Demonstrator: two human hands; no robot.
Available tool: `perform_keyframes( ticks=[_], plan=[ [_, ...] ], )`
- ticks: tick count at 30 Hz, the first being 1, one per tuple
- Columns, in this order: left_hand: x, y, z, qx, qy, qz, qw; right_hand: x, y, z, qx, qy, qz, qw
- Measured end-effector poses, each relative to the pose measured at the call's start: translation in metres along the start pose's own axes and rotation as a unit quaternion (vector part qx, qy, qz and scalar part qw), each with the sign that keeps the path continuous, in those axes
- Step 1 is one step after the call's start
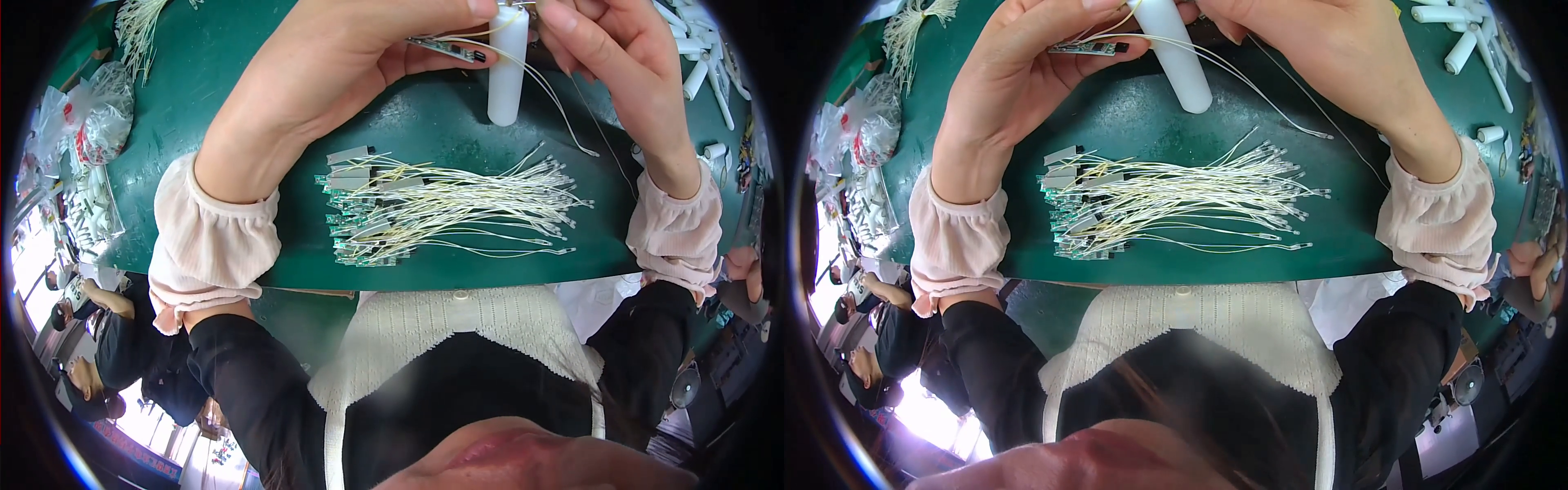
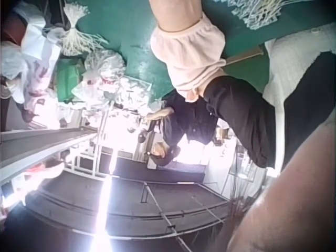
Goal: Assembling small electronic components by connecting thin wires to a white cylindrical plastic housing.
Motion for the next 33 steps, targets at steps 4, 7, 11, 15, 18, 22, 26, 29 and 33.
perform_keyframes(
  ticks=[4,7,11,15,18,22,26,29,33],
  plan=[
    [0.027,-0.01,0.024,0.118,-0.034,-0.144,0.982,-0.001,0.003,-0.005,0.053,0.043,0.018,0.998],
    [0.009,-0.006,0.009,0.006,-0.01,-0.007,1.0,-0.003,0.002,-0.004,0.069,0.051,0.023,0.996],
    [0.016,-0.028,0.025,0.226,-0.05,-0.278,0.932,0.003,-0.001,-0.009,0.067,0.056,0.0,0.996],
    [0.025,-0.031,0.033,0.243,-0.062,-0.272,0.929,0.006,0.006,-0.012,0.022,0.022,0.004,0.999],
    [0.021,-0.027,0.028,0.25,-0.049,-0.294,0.921,0.009,0.006,-0.008,-0.054,0.041,0.0,0.998],
    [0.003,-0.025,0.009,0.221,0.05,-0.237,0.945,0.005,0.009,-0.006,0.011,-0.019,0.053,0.998],
    [-0.013,-0.047,-0.015,0.192,0.015,-0.219,0.957,-0.009,0.005,-0.027,-0.028,0.031,0.087,0.995],
    [-0.042,-0.074,-0.057,0.156,0.069,-0.233,0.957,-0.009,-0.003,-0.03,-0.01,0.025,0.1,0.995],
    [-0.071,-0.163,-0.131,0.017,0.144,-0.299,0.943,-0.013,-0.008,-0.026,-0.017,0.014,0.116,0.993]
  ],
)
Point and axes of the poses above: each hand's wrist, its own y-axis towards the middle knuckle, its own x-axis out of the back of the hand, z = x × y, the point moved 10 cm from there along y, towards the middle knuckle, and after that the axes turned 2 degrees about -z, right-handed, at the moved point
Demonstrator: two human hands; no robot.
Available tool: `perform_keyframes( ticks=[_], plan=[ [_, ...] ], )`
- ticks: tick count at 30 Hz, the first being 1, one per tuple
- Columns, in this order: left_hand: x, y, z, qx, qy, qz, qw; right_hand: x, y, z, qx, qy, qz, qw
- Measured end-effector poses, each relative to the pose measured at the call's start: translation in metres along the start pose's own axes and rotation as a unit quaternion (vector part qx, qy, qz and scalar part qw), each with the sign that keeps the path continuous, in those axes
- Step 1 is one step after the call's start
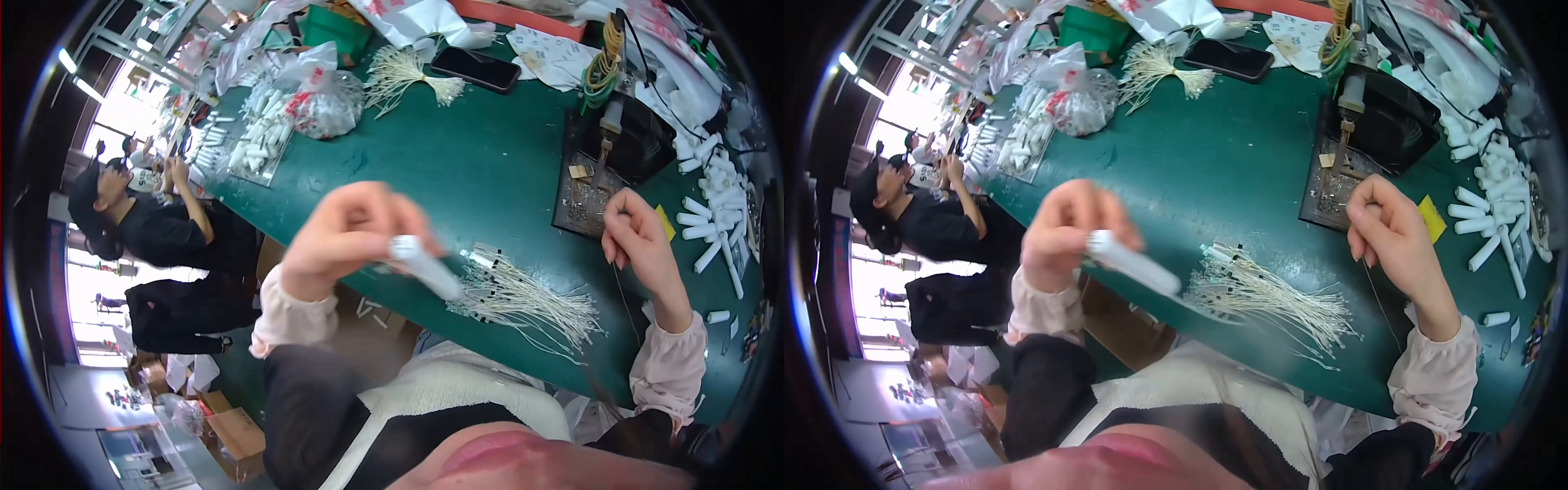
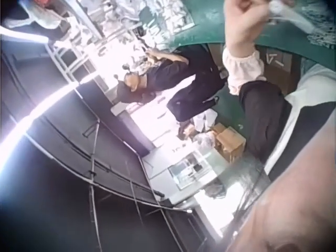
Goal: Assembling small electronic components by connecting thin wires to a white cylindrical plastic housing.
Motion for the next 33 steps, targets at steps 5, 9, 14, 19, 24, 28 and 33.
perform_keyframes(
  ticks=[5,9,14,19,24,28,33],
  plan=[
    [0.078,-0.139,-0.037,-0.109,0.058,-0.197,0.973,0.009,-0.004,0.013,0.0,-0.019,-0.003,1.0],
    [0.115,-0.221,-0.022,-0.038,0.139,-0.324,0.935,0.014,-0.001,0.021,0.03,-0.053,-0.01,0.998],
    [0.174,-0.263,0.03,0.264,0.468,-0.39,0.748,0.024,-0.016,0.025,0.021,-0.064,-0.027,0.997],
    [0.106,-0.194,0.04,0.273,0.504,-0.19,0.797,0.054,-0.066,0.023,-0.009,-0.229,-0.1,0.968],
    [0.017,-0.087,0.033,0.147,0.522,0.027,0.84,0.092,-0.131,0.007,-0.051,-0.496,-0.157,0.852],
    [-0.024,-0.017,0.038,-0.039,0.56,0.108,0.821,0.117,-0.159,-0.029,-0.095,-0.504,-0.168,0.842],
    [0.001,0.056,0.074,-0.107,0.577,0.039,0.809,0.117,-0.154,-0.032,-0.116,-0.471,-0.155,0.861]
  ],
)
Point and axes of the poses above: each hand's wrist, its own y-axis towards the middle knuckle, its own x-axis out of the back of the hand, z = x × y, the point moved 10 cm from there along y, towards the middle knuckle, and after that the axes turned 2 degrees about -z, right-handed, at the moved point
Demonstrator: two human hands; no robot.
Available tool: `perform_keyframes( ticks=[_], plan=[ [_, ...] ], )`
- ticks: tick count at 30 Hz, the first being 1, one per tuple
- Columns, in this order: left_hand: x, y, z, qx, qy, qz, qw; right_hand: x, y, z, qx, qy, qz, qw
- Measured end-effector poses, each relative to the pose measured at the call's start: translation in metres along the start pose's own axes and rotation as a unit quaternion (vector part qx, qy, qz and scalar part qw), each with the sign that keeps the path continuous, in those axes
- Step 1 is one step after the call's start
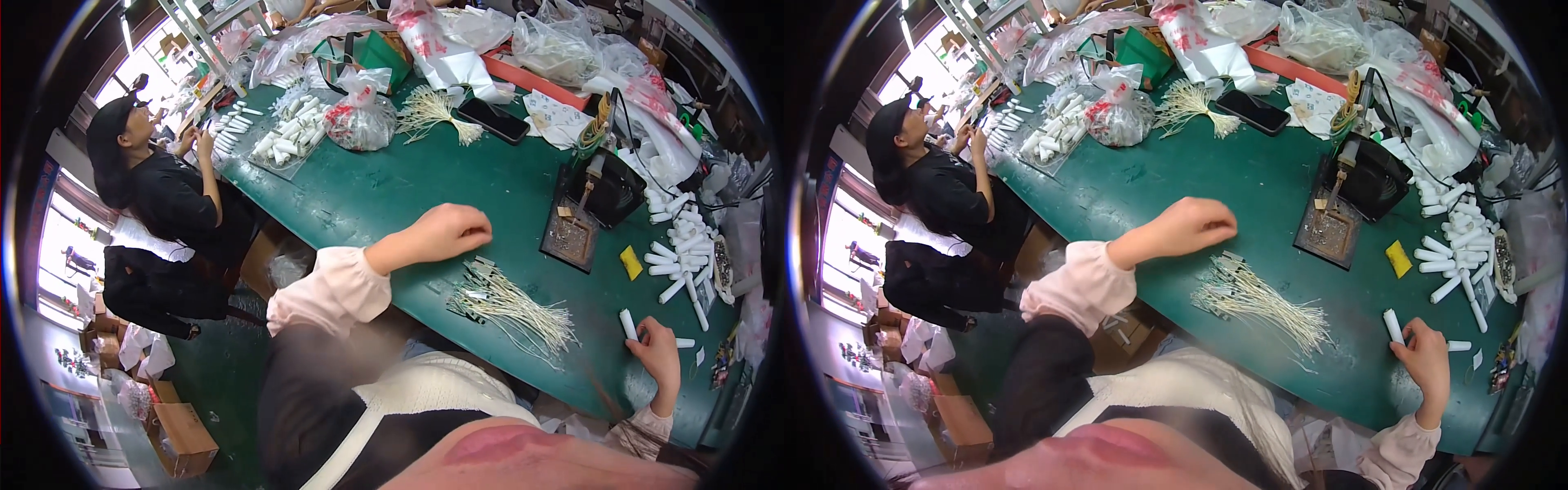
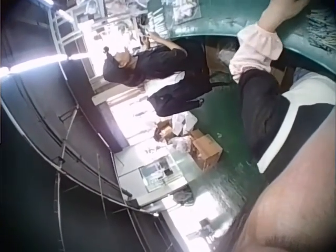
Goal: Assembling small electronic components by connecting thin wires to a white cylindrical plastic housing.
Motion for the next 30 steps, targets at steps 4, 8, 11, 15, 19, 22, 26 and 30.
perform_keyframes(
  ticks=[4,8,11,15,19,22,26,30],
  plan=[
    [0.007,0.0,0.026,-0.037,0.087,-0.17,0.981,0.002,0.01,0.002,0.039,0.033,-0.005,0.999],
    [0.027,-0.01,0.061,0.071,-0.008,-0.225,0.972,0.0,0.023,-0.005,0.034,0.118,-0.026,0.992],
    [0.027,-0.008,0.063,0.076,0.006,-0.21,0.975,-0.007,0.024,0.002,0.044,0.143,-0.042,0.988],
    [0.025,-0.003,0.068,0.086,0.025,-0.205,0.975,-0.01,0.02,0.009,0.05,0.121,-0.053,0.99],
    [0.022,-0.001,0.077,0.11,-0.013,-0.209,0.972,-0.019,0.027,-0.018,0.036,0.152,-0.02,0.988],
    [0.023,0.001,0.081,0.104,-0.017,-0.201,0.974,-0.019,0.037,-0.024,0.023,0.187,-0.004,0.982],
    [0.019,0.004,0.074,0.098,0.02,-0.171,0.98,-0.015,0.045,-0.02,-0.002,0.173,0.048,0.984],
    [0.021,-0.003,0.063,0.085,0.026,-0.173,0.981,0.008,0.053,-0.007,-0.03,0.17,0.091,0.981]
  ],
)
Point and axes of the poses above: each hand's wrist, its own y-axis towards the middle knuckle, its own x-axis out of the back of the hand, z = x × y, the point moved 10 cm from there along y, towards the middle knuckle, and after that the axes turned 2 degrees about -z, right-handed, at the moved point
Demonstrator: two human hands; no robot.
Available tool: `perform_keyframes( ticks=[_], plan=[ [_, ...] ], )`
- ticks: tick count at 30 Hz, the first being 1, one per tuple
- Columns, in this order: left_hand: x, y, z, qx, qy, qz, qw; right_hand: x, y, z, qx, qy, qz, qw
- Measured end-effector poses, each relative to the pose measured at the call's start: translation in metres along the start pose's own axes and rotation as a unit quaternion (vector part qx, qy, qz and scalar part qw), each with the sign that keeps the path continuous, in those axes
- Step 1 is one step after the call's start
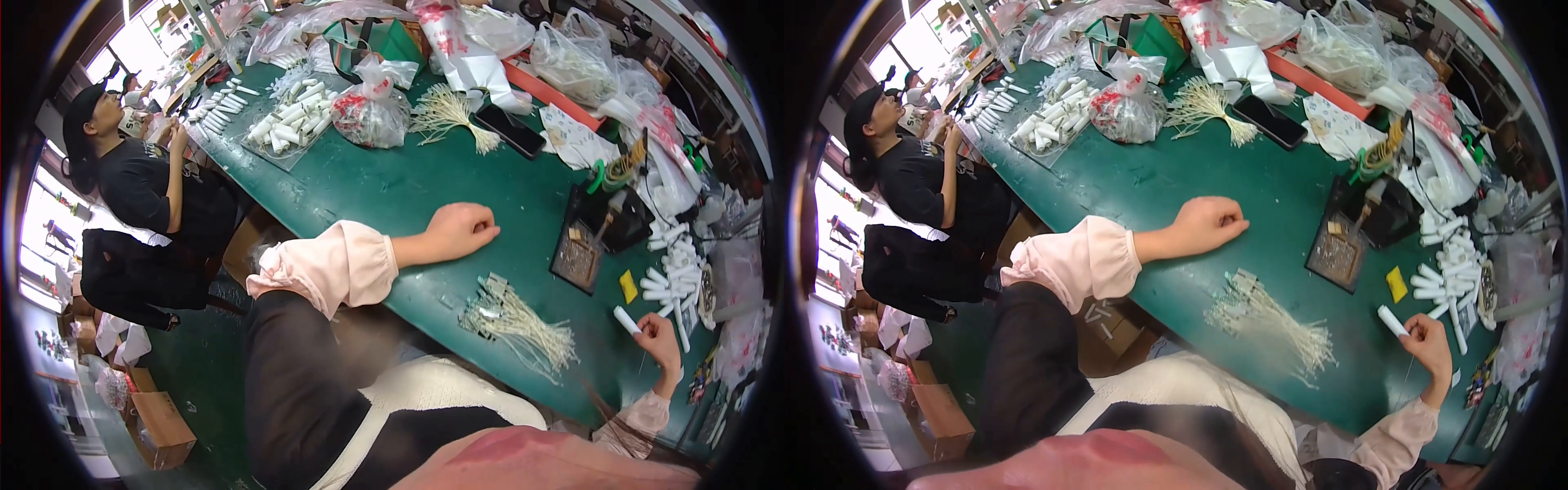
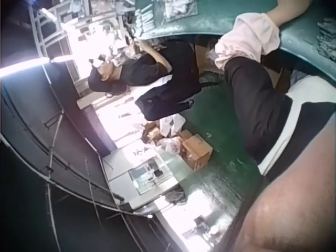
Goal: Assembling small electronic components by connecting thin wires to a white cylindrical plastic housing.
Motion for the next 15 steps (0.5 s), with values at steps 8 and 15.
perform_keyframes(
  ticks=[8,15],
  plan=[
    [-0.005,-0.006,-0.012,-0.021,0.005,0.015,1.0,-0.03,0.019,-0.006,-0.019,0.143,0.112,0.983],
    [-0.012,0.009,0.006,-0.008,-0.008,0.014,1.0,-0.05,0.032,-0.014,0.028,0.173,0.189,0.966]
  ],
)
Point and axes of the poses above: each hand's wrist, its own y-axis towards the middle knuckle, its own x-axis out of the back of the hand, z = x × y, the point moved 10 cm from there along y, towards the middle knuckle, and after that the axes turned 2 degrees about -z, right-handed, at the moved point
